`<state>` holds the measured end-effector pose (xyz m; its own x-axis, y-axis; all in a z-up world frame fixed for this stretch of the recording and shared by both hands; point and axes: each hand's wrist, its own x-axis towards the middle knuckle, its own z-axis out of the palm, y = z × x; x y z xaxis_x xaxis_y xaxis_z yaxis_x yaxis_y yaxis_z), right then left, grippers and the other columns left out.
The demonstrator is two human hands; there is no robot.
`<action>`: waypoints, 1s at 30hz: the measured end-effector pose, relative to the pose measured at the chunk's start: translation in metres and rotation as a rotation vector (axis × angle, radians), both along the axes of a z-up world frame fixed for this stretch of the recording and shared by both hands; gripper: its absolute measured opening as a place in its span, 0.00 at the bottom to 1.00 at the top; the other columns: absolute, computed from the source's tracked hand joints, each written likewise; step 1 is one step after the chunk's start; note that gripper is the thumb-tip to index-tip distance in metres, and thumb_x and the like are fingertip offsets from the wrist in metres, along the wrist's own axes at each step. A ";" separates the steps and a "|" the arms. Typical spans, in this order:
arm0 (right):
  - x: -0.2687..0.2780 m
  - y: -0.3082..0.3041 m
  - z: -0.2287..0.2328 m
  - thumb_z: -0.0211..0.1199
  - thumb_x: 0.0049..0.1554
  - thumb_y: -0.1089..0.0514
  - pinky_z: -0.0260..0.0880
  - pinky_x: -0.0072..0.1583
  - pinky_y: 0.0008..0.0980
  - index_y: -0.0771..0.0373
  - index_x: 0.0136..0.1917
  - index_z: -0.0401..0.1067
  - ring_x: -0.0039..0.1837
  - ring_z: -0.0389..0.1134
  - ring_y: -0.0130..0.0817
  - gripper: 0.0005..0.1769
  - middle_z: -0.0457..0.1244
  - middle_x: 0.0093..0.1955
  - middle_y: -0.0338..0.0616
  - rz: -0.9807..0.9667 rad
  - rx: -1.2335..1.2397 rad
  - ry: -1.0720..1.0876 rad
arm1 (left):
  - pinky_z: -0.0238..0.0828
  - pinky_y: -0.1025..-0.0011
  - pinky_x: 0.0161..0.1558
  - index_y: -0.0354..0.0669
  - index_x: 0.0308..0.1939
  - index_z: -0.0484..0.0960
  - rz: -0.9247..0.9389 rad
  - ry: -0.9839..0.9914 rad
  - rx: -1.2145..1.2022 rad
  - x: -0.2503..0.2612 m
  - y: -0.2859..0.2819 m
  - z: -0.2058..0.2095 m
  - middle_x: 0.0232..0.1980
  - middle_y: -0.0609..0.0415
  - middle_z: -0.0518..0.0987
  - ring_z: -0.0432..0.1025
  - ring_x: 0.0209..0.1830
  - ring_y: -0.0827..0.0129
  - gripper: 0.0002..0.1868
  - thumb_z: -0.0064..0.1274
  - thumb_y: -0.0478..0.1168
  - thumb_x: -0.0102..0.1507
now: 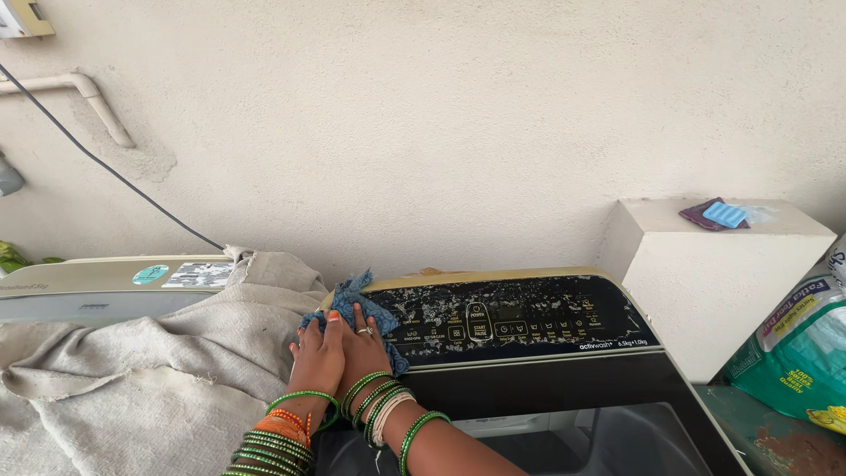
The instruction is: The person wipes the top lid, the glass window, the control panel, and the floral-patterned side cover of a washing machine with a cloth.
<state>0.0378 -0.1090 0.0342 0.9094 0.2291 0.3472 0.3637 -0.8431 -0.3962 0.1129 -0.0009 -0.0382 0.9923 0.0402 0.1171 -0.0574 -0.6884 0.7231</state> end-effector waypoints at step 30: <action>-0.066 -0.395 0.010 0.50 0.63 0.61 0.60 0.76 0.44 0.37 0.74 0.63 0.77 0.55 0.51 0.29 0.47 0.83 0.34 -0.632 -0.137 0.183 | 0.22 0.42 0.76 0.55 0.82 0.25 -0.113 0.492 0.716 -0.086 -0.058 0.056 0.83 0.40 0.16 0.13 0.82 0.39 0.59 0.23 0.84 0.60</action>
